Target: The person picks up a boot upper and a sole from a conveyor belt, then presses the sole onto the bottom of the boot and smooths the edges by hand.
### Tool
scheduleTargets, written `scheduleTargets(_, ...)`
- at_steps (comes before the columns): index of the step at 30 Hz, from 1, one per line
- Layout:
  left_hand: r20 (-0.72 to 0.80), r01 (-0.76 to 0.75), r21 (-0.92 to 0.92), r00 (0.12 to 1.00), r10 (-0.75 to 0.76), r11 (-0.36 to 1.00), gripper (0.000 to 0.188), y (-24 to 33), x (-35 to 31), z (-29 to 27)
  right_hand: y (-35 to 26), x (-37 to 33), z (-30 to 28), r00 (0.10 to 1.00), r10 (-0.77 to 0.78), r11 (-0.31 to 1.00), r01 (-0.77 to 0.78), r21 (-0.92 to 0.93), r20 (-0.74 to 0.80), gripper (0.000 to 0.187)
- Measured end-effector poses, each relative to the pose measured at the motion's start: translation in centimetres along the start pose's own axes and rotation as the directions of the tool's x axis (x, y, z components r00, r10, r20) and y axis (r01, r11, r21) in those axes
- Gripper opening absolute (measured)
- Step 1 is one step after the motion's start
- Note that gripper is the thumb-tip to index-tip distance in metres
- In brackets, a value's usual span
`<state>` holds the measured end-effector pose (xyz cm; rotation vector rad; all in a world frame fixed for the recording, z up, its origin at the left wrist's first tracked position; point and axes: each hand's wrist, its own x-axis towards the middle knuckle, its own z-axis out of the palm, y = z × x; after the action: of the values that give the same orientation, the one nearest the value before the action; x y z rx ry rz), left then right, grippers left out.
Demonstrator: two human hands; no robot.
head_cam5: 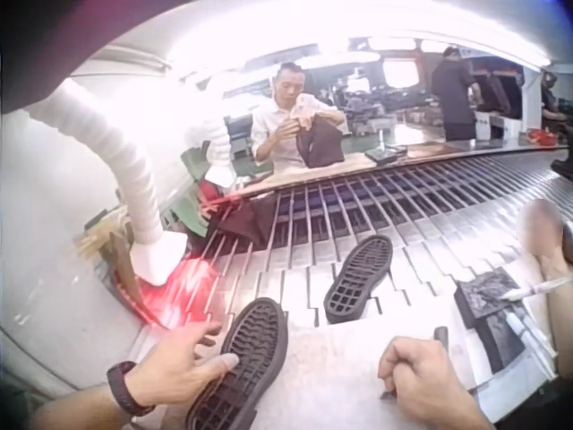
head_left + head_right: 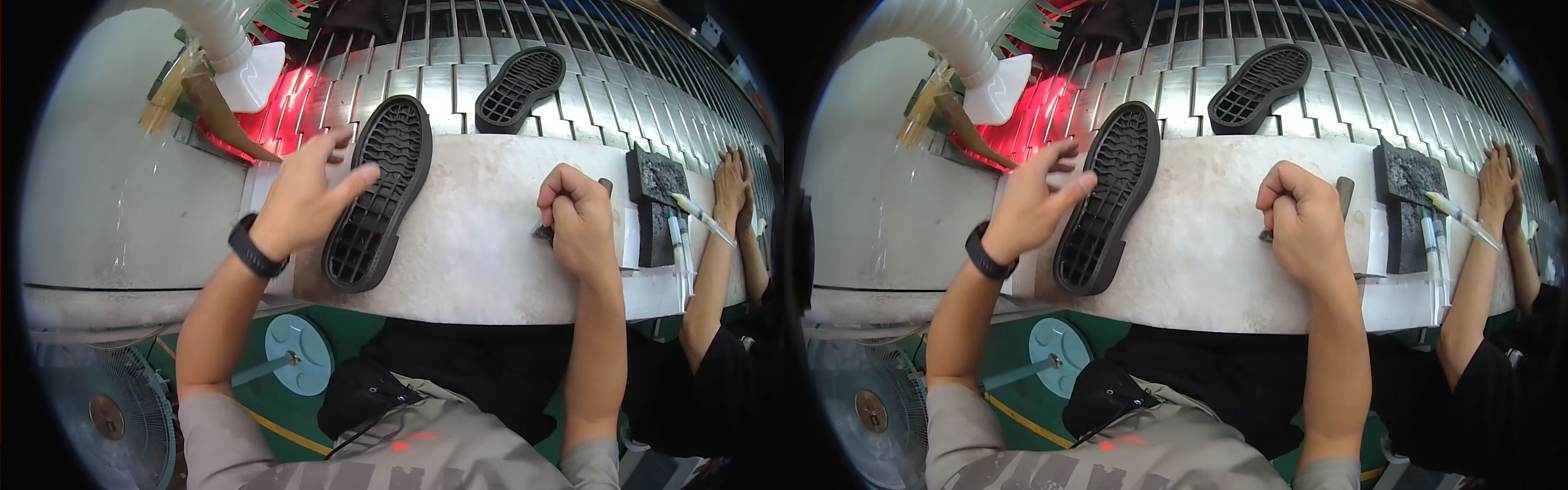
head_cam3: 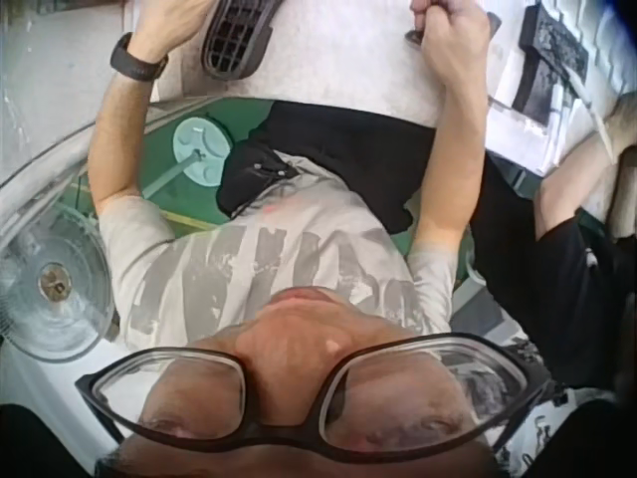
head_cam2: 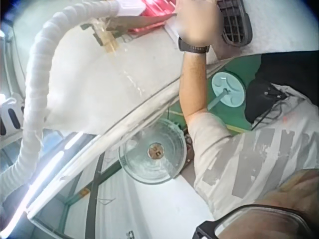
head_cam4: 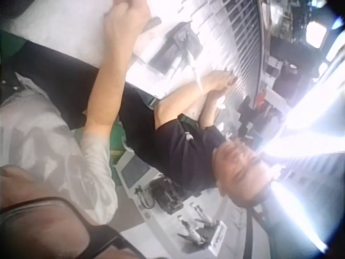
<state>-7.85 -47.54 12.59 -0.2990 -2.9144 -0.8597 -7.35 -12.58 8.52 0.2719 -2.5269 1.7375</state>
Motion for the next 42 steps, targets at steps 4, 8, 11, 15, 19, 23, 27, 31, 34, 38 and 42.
scheduleTargets(4,-0.064,-0.053,0.122,0.996,0.061,0.991,0.063,-3.5,10.9,0.8,-0.3,0.0,0.1,0.999,0.045,0.998,-0.045,-0.045,-0.01,0.022)
scheduleTargets(8,-0.288,0.018,0.002,0.958,-0.017,1.0,0.057,-5.9,23.6,2.3,-1.5,0.2,0.1,1.0,0.02,0.994,-0.02,-0.111,-0.007,0.02)
scheduleTargets(11,-0.338,0.096,0.193,0.941,-0.026,0.976,0.067,-14.4,35.2,1.3,-1.9,0.6,0.3,1.0,0.023,0.994,-0.021,-0.106,0.02,0.019)
scheduleTargets(15,-0.293,0.232,0.403,0.949,-0.115,0.885,0.046,-19.6,43.3,-0.2,-1.3,1.1,0.6,0.999,0.03,0.99,-0.027,-0.136,0.022,0.02)
scheduleTargets(19,-0.013,0.02,0.923,1.0,-0.021,0.384,0.029,-30.9,48.6,-9.5,-1.6,1.5,0.4,0.998,-0.032,0.991,0.038,-0.128,0.05,0.019)
scheduleTargets(23,0.007,0.259,0.729,0.923,-0.385,0.633,0.052,-32.3,48.2,-10.4,-1.5,1.9,1.4,1.0,-0.02,0.997,0.02,-0.077,0.005,0.014)
scheduleTargets(27,0.1,0.469,0.606,0.757,-0.646,0.642,0.081,-32.6,49.4,-10.1,-3.3,3.3,-0.3,0.989,0.056,0.998,-0.055,-0.007,0.139,0.017)
scheduleTargets(31,-0.015,0.34,0.854,0.772,-0.636,0.393,0.082,-31.7,47.9,-8.5,-3.0,3.8,-0.2,0.985,0.045,0.998,-0.053,0.046,0.169,0.019)
scheduleTargets(34,-0.031,0.324,0.878,0.774,-0.632,0.353,0.077,-27.7,47.1,-7.5,-3.1,3.5,-0.6,0.98,0.039,0.999,-0.044,0.023,0.195,0.019)
scheduleTargets(38,-0.129,0.39,0.841,0.817,-0.562,0.375,0.059,-20.9,43.5,-7.0,-2.5,2.5,0.9,0.998,-0.007,0.999,0.01,-0.05,0.067,0.015)
scheduleTargets(42,-0.191,0.421,0.823,0.838,-0.511,0.382,0.055,-17.2,39.6,-8.3,-2.0,2.3,0.5,0.989,0.039,0.999,-0.038,-0.011,0.142,0.022)
